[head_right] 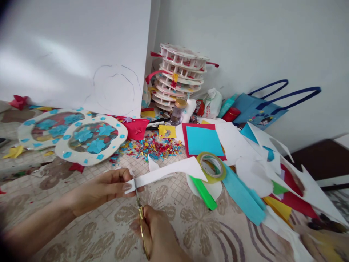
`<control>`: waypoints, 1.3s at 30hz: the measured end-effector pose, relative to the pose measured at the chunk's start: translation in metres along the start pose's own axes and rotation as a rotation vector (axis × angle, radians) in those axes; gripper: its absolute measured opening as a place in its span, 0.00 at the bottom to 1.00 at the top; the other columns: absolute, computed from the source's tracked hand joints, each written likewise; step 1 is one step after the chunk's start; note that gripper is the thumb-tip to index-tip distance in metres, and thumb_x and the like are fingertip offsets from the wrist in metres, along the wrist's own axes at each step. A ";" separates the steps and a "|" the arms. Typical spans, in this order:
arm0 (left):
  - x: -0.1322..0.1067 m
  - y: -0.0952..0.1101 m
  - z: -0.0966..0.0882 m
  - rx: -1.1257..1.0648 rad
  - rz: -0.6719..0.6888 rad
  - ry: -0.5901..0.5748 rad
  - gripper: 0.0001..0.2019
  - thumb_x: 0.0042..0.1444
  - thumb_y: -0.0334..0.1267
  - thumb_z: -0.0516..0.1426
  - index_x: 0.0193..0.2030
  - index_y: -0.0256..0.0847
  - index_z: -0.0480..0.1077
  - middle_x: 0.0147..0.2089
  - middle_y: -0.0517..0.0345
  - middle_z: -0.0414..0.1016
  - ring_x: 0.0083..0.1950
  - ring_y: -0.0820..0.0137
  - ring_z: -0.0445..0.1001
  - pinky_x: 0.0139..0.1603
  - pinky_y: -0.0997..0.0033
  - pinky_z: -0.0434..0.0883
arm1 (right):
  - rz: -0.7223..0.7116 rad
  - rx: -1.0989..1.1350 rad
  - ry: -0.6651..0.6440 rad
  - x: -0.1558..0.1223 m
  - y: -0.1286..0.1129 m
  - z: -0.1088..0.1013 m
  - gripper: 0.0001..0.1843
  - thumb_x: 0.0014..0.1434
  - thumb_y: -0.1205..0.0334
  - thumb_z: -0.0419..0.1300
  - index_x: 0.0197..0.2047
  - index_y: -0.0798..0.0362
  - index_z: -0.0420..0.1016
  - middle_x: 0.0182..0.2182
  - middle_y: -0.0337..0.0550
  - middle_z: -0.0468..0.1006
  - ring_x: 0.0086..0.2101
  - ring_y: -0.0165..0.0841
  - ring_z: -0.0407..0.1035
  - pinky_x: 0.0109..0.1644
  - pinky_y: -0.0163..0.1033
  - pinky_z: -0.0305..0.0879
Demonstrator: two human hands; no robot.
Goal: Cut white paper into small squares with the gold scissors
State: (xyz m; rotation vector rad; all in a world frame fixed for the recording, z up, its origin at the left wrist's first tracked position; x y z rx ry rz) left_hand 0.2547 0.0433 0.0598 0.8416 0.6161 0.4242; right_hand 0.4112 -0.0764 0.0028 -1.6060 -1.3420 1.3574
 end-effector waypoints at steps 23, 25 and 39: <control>0.003 0.014 -0.024 0.239 0.043 0.124 0.07 0.49 0.38 0.65 0.32 0.37 0.73 0.35 0.56 0.80 0.38 0.73 0.76 0.41 0.77 0.72 | -0.176 -0.202 -0.151 -0.004 -0.036 -0.041 0.18 0.52 0.54 0.61 0.22 0.53 0.57 0.18 0.30 0.54 0.21 0.24 0.47 0.22 0.31 0.44; 0.003 0.014 -0.025 0.309 0.012 0.118 0.09 0.49 0.40 0.64 0.33 0.37 0.75 0.35 0.56 0.80 0.38 0.73 0.75 0.41 0.77 0.72 | -0.190 -0.173 -0.043 -0.001 -0.038 -0.049 0.15 0.55 0.54 0.57 0.25 0.53 0.59 0.19 0.31 0.57 0.22 0.25 0.51 0.23 0.30 0.47; 0.004 0.026 -0.047 0.469 0.028 0.268 0.14 0.42 0.43 0.67 0.32 0.39 0.72 0.31 0.61 0.77 0.33 0.68 0.78 0.38 0.68 0.76 | -0.322 -0.892 -0.044 -0.005 -0.067 -0.093 0.04 0.59 0.65 0.59 0.40 0.49 0.72 0.35 0.38 0.74 0.37 0.33 0.69 0.39 0.37 0.63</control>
Point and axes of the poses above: each hand's wrist, its own x-axis towards the middle knuckle, its own z-axis out of the palm, y = z × x, the point moved 1 cm from there along x, towards the middle knuckle
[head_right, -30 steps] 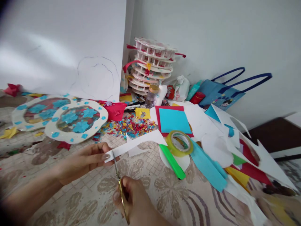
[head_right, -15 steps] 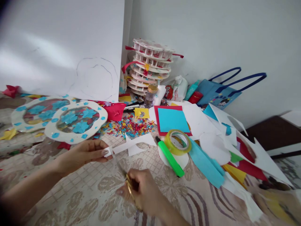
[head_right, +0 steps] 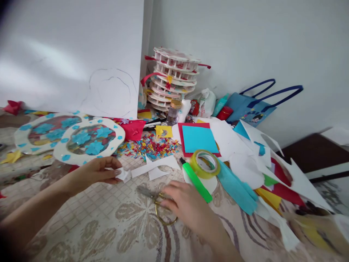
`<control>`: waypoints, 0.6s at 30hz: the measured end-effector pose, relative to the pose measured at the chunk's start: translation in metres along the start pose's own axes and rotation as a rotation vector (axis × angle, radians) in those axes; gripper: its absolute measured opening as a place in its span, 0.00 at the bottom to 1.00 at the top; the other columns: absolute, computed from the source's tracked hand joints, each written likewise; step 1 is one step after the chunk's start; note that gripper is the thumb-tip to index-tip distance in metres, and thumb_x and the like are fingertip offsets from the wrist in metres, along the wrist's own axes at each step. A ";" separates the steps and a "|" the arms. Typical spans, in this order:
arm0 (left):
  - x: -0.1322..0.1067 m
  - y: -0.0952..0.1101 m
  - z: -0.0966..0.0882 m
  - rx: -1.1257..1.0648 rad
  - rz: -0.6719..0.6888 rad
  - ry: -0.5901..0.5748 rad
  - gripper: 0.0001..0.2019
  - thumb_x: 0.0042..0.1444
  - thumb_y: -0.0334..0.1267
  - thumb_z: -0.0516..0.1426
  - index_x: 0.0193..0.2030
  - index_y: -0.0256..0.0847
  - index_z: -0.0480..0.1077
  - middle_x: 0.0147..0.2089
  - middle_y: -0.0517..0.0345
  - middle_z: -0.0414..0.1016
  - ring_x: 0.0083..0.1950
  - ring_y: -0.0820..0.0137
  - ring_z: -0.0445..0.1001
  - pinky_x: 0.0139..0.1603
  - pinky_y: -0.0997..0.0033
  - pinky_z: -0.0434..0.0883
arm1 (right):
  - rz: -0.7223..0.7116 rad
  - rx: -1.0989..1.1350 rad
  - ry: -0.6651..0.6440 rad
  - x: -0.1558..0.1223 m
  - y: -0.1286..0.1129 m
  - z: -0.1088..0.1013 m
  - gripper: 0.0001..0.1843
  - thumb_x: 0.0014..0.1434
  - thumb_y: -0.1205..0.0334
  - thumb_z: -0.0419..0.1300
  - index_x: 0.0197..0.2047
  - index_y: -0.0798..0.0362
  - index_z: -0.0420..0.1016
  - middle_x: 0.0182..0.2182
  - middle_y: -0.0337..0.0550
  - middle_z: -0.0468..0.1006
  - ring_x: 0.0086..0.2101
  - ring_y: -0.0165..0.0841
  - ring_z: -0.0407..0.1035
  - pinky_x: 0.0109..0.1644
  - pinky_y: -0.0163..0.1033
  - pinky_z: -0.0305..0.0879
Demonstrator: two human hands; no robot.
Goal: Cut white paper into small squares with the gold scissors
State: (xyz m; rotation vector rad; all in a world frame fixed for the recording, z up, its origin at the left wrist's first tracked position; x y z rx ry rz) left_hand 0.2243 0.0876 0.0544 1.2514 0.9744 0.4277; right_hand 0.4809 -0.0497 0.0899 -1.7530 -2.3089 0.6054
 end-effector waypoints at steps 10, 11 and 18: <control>0.003 -0.003 -0.011 0.170 -0.029 0.039 0.15 0.41 0.45 0.66 0.28 0.39 0.68 0.28 0.60 0.77 0.32 0.67 0.78 0.31 0.72 0.75 | -0.228 -0.291 0.261 0.083 0.005 0.025 0.11 0.55 0.72 0.62 0.42 0.54 0.71 0.42 0.48 0.69 0.46 0.41 0.63 0.48 0.45 0.64; 0.002 -0.001 -0.013 0.186 -0.007 0.053 0.14 0.41 0.44 0.66 0.28 0.39 0.68 0.28 0.60 0.77 0.32 0.68 0.77 0.30 0.73 0.74 | -0.234 -0.289 0.283 0.083 0.005 0.025 0.10 0.55 0.72 0.62 0.42 0.54 0.70 0.43 0.48 0.70 0.47 0.41 0.62 0.49 0.46 0.63; -0.009 0.014 -0.012 0.144 0.161 0.148 0.12 0.45 0.42 0.65 0.29 0.41 0.68 0.25 0.62 0.75 0.28 0.69 0.77 0.27 0.75 0.73 | -0.271 -0.229 0.460 0.056 -0.008 0.007 0.10 0.62 0.68 0.55 0.48 0.52 0.66 0.42 0.48 0.72 0.44 0.40 0.65 0.51 0.50 0.61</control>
Point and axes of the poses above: each hand's wrist, its own x-axis towards the middle knuckle, its own z-axis out of the palm, y = z × x, the point moved 1 cm from there along x, towards the middle knuckle
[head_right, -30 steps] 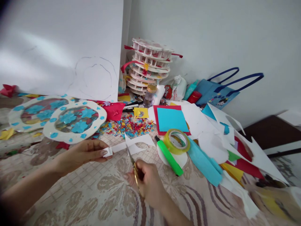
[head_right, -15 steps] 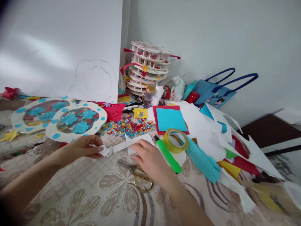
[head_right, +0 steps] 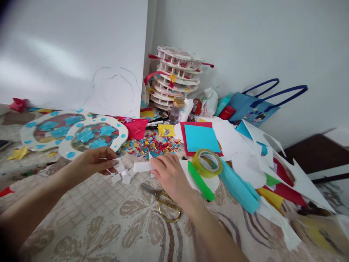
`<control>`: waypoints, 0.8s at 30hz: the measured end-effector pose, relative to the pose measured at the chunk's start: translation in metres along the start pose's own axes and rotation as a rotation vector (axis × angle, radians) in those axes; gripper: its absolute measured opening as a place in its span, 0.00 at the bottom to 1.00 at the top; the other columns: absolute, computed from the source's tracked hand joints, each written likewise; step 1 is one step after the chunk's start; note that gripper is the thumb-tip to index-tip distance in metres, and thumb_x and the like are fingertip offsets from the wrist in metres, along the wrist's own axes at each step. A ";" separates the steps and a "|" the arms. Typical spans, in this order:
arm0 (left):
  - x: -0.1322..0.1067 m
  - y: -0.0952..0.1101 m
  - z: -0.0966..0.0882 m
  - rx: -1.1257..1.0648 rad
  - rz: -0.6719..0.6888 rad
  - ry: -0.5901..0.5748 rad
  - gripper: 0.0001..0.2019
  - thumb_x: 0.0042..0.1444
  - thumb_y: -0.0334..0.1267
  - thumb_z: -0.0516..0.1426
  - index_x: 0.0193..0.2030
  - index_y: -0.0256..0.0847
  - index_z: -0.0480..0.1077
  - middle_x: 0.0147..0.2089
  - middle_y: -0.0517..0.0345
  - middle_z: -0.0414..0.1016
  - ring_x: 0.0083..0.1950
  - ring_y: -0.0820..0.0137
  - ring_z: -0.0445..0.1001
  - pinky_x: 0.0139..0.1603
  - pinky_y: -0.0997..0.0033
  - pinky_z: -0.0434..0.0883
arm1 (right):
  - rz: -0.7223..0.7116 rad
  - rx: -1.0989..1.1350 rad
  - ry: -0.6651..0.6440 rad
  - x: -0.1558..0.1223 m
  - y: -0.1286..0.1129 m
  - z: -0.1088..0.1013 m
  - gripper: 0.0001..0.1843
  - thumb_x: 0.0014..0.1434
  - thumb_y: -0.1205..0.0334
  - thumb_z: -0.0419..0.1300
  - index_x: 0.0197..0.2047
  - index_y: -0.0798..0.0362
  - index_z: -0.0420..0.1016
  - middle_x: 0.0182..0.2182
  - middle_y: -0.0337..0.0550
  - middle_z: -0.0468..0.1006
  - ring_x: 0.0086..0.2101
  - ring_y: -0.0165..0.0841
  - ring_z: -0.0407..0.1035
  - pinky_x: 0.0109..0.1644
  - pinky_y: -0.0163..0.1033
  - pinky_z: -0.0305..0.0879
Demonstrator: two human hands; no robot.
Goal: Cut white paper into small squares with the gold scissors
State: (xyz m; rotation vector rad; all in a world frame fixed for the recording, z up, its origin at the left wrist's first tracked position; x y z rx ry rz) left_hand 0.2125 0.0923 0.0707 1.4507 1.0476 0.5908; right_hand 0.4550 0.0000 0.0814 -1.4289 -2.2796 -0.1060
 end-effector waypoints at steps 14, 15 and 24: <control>-0.016 0.000 0.052 -0.169 -0.094 -0.124 0.13 0.46 0.42 0.64 0.31 0.38 0.67 0.27 0.58 0.78 0.28 0.71 0.76 0.29 0.74 0.72 | 0.099 -0.027 -0.123 -0.012 -0.018 -0.003 0.10 0.58 0.73 0.57 0.43 0.55 0.70 0.40 0.48 0.71 0.41 0.40 0.65 0.45 0.47 0.62; -0.016 -0.001 0.053 -0.180 -0.087 -0.115 0.13 0.46 0.42 0.65 0.30 0.38 0.67 0.29 0.58 0.78 0.28 0.71 0.76 0.29 0.73 0.72 | 0.097 -0.027 -0.120 -0.012 -0.018 -0.003 0.10 0.58 0.73 0.57 0.43 0.55 0.70 0.40 0.48 0.71 0.41 0.40 0.65 0.45 0.47 0.62; -0.017 -0.007 0.060 -0.198 -0.138 -0.137 0.14 0.44 0.43 0.65 0.34 0.39 0.68 0.26 0.62 0.75 0.26 0.70 0.76 0.27 0.72 0.72 | 0.065 0.005 -0.140 -0.014 -0.024 -0.001 0.10 0.58 0.70 0.58 0.45 0.54 0.70 0.40 0.48 0.71 0.40 0.40 0.66 0.43 0.48 0.64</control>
Point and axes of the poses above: each hand's wrist, its own x-axis towards the middle knuckle, its own z-axis out of the palm, y = z × x, the point moved 1 cm from there along x, towards the middle knuckle
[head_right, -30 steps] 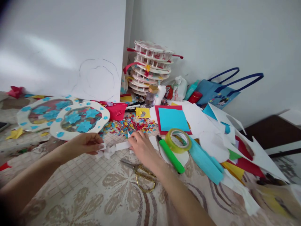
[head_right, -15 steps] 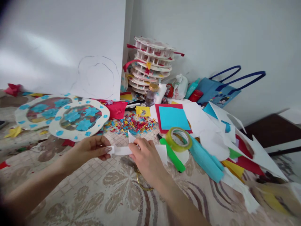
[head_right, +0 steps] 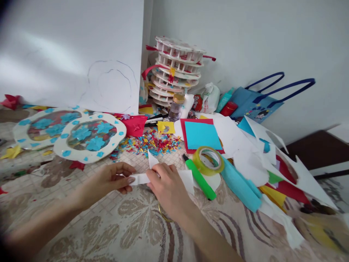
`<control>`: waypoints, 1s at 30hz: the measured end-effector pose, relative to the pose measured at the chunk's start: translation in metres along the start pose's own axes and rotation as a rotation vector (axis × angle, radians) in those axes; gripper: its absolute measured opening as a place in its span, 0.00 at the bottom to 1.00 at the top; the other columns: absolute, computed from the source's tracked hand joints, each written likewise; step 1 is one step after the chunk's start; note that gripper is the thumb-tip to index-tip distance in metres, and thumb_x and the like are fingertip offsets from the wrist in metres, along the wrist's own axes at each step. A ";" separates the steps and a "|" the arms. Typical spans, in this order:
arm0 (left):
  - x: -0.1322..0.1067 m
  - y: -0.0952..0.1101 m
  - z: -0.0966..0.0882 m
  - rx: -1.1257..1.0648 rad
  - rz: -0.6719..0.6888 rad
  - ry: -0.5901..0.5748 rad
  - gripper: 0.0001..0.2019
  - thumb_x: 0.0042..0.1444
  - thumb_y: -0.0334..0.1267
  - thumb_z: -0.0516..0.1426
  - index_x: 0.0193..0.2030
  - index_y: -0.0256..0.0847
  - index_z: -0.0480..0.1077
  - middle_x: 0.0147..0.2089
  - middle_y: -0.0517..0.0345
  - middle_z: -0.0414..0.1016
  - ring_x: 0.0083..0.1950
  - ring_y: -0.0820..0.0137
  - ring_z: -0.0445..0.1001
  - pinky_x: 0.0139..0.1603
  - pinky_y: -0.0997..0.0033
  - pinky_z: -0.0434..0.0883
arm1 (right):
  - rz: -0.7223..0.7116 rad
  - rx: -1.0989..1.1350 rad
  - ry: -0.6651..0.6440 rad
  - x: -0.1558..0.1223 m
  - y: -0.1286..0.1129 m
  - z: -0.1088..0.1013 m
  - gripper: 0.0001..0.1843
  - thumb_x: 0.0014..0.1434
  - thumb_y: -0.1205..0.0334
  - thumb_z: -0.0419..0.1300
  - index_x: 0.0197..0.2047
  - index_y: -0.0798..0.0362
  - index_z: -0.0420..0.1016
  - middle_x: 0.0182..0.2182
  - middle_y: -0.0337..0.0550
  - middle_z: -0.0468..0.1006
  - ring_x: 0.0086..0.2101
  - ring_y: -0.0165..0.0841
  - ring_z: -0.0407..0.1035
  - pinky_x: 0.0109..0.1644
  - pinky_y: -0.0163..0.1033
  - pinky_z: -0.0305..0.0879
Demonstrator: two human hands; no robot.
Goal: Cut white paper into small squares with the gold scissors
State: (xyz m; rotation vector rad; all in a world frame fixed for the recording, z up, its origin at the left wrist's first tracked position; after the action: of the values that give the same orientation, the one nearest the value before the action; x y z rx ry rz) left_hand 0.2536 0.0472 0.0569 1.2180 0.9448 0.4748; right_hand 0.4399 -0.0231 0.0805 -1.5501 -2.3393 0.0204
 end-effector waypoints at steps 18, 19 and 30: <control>-0.010 0.004 0.007 -0.251 -0.097 -0.083 0.11 0.47 0.44 0.64 0.32 0.39 0.73 0.29 0.59 0.76 0.33 0.69 0.76 0.32 0.73 0.73 | -0.033 0.252 0.120 -0.002 -0.005 0.009 0.10 0.63 0.66 0.54 0.48 0.51 0.69 0.43 0.46 0.73 0.45 0.36 0.66 0.49 0.44 0.64; -0.010 0.004 0.006 -0.250 -0.085 -0.076 0.11 0.47 0.44 0.64 0.32 0.39 0.74 0.30 0.59 0.77 0.35 0.68 0.76 0.33 0.73 0.73 | -0.033 0.255 0.120 -0.002 -0.005 0.009 0.10 0.62 0.67 0.54 0.48 0.51 0.69 0.43 0.46 0.73 0.45 0.36 0.66 0.49 0.44 0.64; -0.010 0.000 0.006 -0.351 -0.099 -0.108 0.13 0.46 0.42 0.65 0.35 0.37 0.73 0.33 0.56 0.80 0.37 0.67 0.79 0.41 0.70 0.74 | 0.000 0.335 0.131 -0.002 -0.006 0.012 0.11 0.62 0.68 0.53 0.49 0.50 0.67 0.44 0.46 0.71 0.46 0.37 0.65 0.50 0.44 0.65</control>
State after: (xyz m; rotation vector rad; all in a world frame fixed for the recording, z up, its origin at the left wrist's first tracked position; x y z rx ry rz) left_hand 0.2525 0.0361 0.0608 0.8669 0.7863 0.4685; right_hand 0.4325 -0.0255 0.0697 -1.3443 -2.1055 0.2866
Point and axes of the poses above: each hand's wrist, its own x-axis towards the middle knuckle, its own z-axis out of the palm, y = z × x, the point moved 1 cm from there along x, towards the middle knuckle
